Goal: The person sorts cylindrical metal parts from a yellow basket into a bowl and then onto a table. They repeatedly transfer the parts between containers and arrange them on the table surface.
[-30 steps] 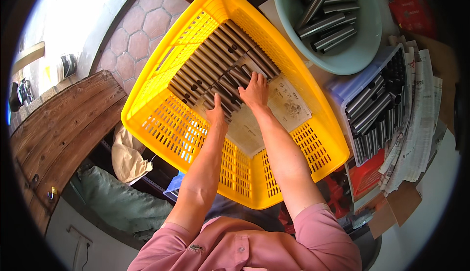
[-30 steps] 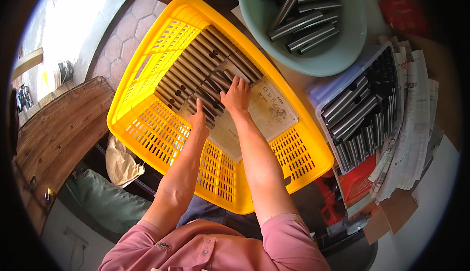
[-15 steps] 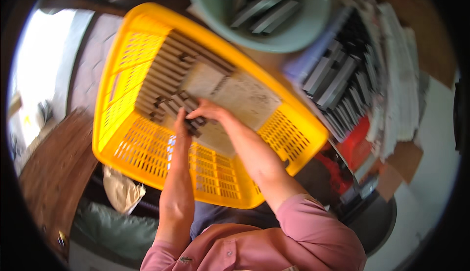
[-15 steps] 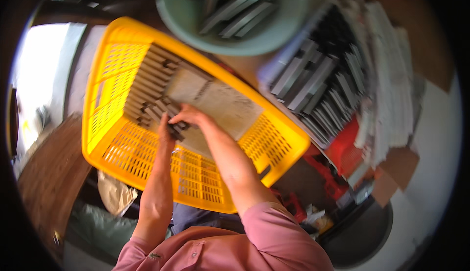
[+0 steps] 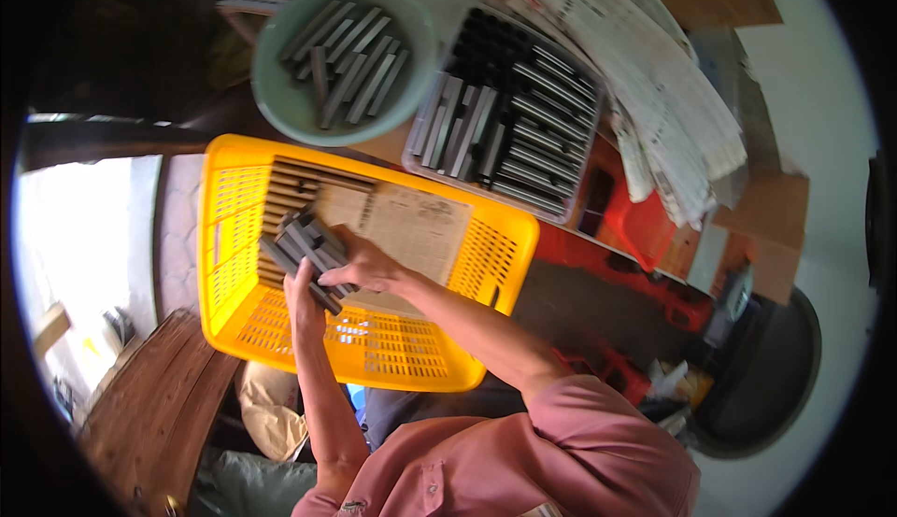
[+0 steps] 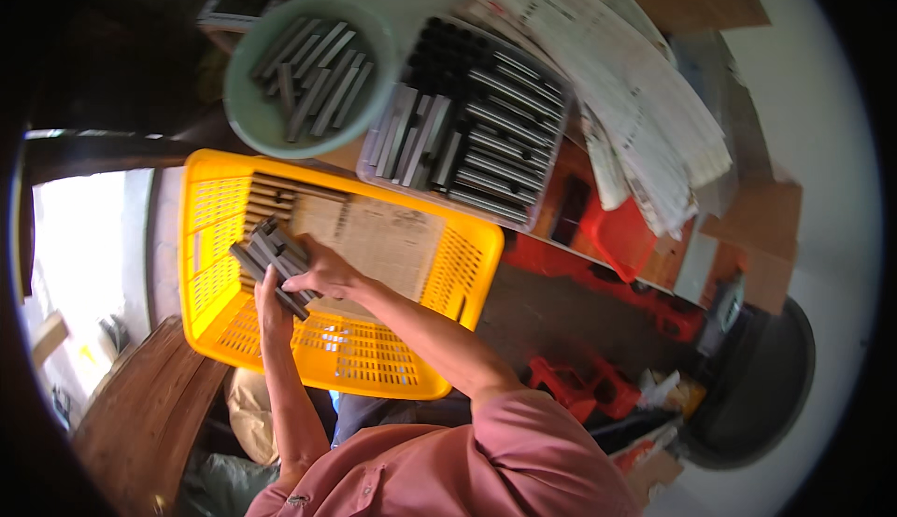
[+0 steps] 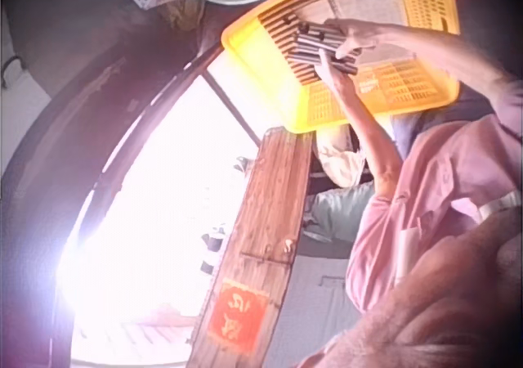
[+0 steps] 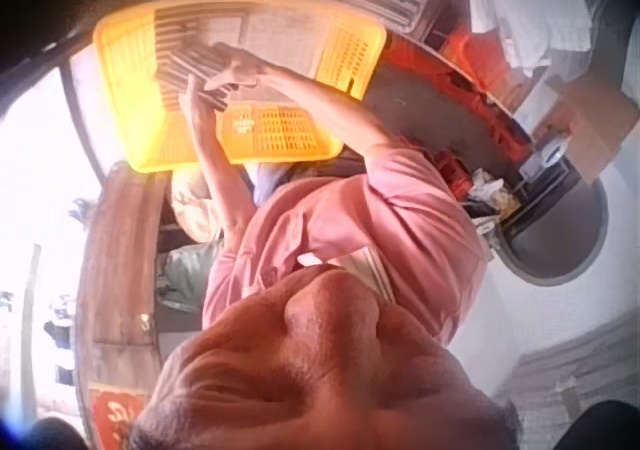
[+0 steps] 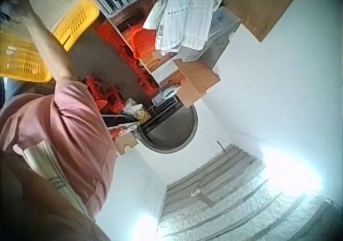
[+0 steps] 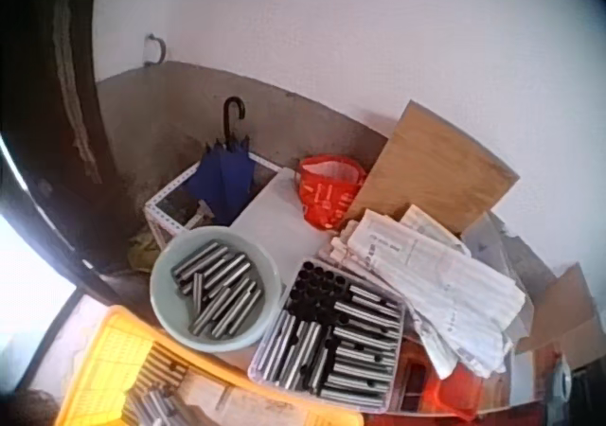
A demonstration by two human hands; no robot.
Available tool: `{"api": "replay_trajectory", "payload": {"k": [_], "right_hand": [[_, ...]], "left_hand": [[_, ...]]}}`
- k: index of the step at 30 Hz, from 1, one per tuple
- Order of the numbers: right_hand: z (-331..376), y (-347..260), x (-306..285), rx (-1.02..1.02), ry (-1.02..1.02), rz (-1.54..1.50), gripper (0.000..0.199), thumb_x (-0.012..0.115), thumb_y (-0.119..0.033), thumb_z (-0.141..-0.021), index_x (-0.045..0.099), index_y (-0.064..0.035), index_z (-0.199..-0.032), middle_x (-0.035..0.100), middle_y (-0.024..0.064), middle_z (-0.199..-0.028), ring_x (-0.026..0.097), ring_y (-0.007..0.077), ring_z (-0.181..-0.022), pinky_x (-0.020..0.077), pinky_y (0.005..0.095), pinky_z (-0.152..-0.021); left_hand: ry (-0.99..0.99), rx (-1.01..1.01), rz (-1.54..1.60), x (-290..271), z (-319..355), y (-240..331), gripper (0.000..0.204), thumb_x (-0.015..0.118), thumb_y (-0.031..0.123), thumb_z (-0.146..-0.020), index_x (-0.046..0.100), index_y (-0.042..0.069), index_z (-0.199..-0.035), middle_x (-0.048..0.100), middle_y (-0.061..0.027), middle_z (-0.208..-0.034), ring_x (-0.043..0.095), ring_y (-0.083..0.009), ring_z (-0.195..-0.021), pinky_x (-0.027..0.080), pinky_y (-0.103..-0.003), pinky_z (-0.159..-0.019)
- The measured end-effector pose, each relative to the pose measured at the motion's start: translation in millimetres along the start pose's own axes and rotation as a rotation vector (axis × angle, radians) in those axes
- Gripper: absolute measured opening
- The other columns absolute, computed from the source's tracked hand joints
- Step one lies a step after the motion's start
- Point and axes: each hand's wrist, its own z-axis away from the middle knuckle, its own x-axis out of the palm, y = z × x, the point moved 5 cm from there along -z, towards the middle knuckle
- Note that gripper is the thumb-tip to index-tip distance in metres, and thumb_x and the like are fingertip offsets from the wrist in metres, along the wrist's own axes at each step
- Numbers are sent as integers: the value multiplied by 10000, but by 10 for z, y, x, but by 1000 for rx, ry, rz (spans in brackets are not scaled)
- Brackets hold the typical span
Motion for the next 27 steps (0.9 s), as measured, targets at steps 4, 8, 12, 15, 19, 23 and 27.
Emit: {"api": "replay_trajectory", "payload": {"k": [4, 8, 12, 15, 19, 23, 27], "right_hand": [[212, -929, -53, -219, 232, -331, 667, 819, -130, -744, 468, -7, -1298, 610, 105, -1114, 608, 196, -998, 514, 333, -868], [-24, -1436, -349, -308, 487, -465, 686, 809, -169, -763, 433, 11, -1308, 616, 118, -1110, 617, 210, -996, 513, 341, -868], [-507, -1546, -731, -365, 654, -729, 683, 770, -249, -823, 405, 40, -1322, 586, 175, -1175, 613, 254, -1053, 517, 352, -878], [-801, -1586, -919, -343, 707, -916, 595, 723, -188, -873, 414, 28, -1334, 598, 151, -1163, 648, 232, -999, 574, 358, -800], [-932, -1545, -1078, -118, 804, -779, 528, 728, -212, -869, 448, 26, -1247, 600, 146, -1054, 634, 218, -931, 537, 373, -711], [-1028, -1247, -1231, -166, 1048, -580, 397, 710, -217, -874, 490, 7, -1116, 594, 115, -955, 573, 190, -891, 457, 394, -758], [-888, -1289, -1156, -202, 935, -430, 516, 689, -171, -877, 435, 44, -1272, 592, 129, -1115, 549, 219, -1025, 406, 349, -926]], "left_hand": [[-93, 161, -401, 944, 73, 1274, 511, 671, 285, -896, 561, -27, -1284, 650, -112, -1143, 632, -184, -998, 509, -317, -871], [-308, 170, -703, 1716, -401, 2004, 641, 733, 373, -846, 552, -29, -1311, 651, -137, -1148, 630, -198, -1023, 509, -324, -883], [-419, 32, -931, 2348, -939, 2206, 656, 749, 442, -830, 584, -20, -1265, 672, -151, -1098, 670, -215, -936, 550, -340, -803], [-399, 67, -1106, 2524, -1411, 2178, 620, 725, 457, -844, 611, -3, -1243, 683, -146, -1077, 681, -227, -913, 554, -349, -788], [-349, 340, -1278, 2474, -1916, 2088, 650, 718, 449, -837, 596, -13, -1277, 672, -187, -1157, 662, -279, -1023, 513, -375, -892], [-278, 551, -1317, 2482, -1835, 2066, 656, 713, 408, -840, 569, -44, -1293, 635, -246, -1238, 605, -372, -1161, 464, -406, -982], [-130, 808, -1153, 2115, -1701, 2080, 549, 692, 327, -880, 578, -29, -1281, 632, -242, -1232, 593, -386, -1167, 460, -416, -985]]}}
